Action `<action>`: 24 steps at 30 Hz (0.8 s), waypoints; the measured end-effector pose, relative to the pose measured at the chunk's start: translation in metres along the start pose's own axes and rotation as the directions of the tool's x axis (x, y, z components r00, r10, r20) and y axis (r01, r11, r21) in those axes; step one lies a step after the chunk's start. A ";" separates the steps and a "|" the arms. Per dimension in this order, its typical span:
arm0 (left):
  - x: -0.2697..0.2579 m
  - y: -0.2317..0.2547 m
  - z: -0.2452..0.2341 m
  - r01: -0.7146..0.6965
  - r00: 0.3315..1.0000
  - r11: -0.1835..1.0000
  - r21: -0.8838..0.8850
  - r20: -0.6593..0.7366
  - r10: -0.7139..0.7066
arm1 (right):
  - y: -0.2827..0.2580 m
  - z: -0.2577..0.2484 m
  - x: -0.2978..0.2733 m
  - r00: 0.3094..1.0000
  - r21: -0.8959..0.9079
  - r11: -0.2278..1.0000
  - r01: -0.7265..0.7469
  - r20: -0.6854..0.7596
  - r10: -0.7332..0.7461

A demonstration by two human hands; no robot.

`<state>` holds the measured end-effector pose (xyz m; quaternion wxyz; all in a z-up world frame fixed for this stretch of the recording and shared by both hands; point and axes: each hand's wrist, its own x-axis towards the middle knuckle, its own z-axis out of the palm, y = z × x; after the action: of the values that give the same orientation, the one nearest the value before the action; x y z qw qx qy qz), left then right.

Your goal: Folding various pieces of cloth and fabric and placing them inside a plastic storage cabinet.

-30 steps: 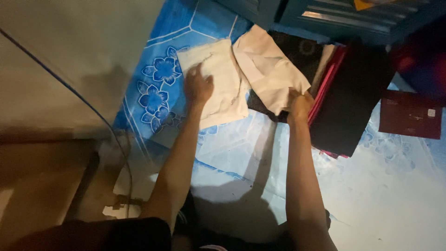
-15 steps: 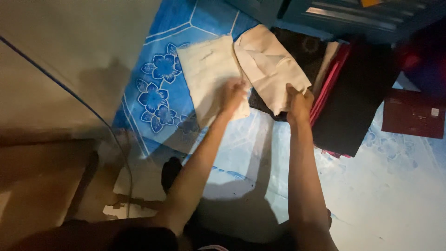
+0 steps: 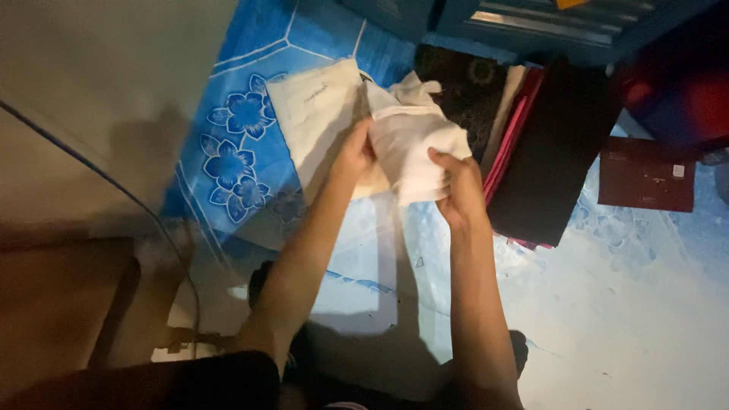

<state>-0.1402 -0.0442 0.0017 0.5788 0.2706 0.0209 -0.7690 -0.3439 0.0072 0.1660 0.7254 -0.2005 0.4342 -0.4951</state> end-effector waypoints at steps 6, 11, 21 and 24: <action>0.003 0.044 0.008 -0.016 1.000 0.994 0.112 -0.002 0.017 | -0.011 0.009 -0.023 0.997 -0.396 0.918 -0.009 0.061 0.036; 0.038 0.073 -0.014 -0.054 0.999 0.977 0.208 0.007 0.053 | 0.007 -0.019 -0.024 0.980 -0.460 0.867 -0.193 -0.143 0.142; 0.001 0.068 -0.052 0.141 0.956 0.809 0.570 -0.292 0.039 | 0.109 -0.077 0.017 0.951 -0.528 0.796 -0.296 -0.090 0.295; -0.013 0.063 -0.055 0.239 0.927 0.729 0.641 -0.375 0.026 | 0.100 -0.067 0.015 0.967 -0.703 0.666 -0.248 -0.138 0.215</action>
<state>-0.0591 -0.0342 -0.0214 0.3807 0.5958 -0.1389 -0.6934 -0.3430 0.0460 0.0508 0.6375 -0.3989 0.6296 -0.1954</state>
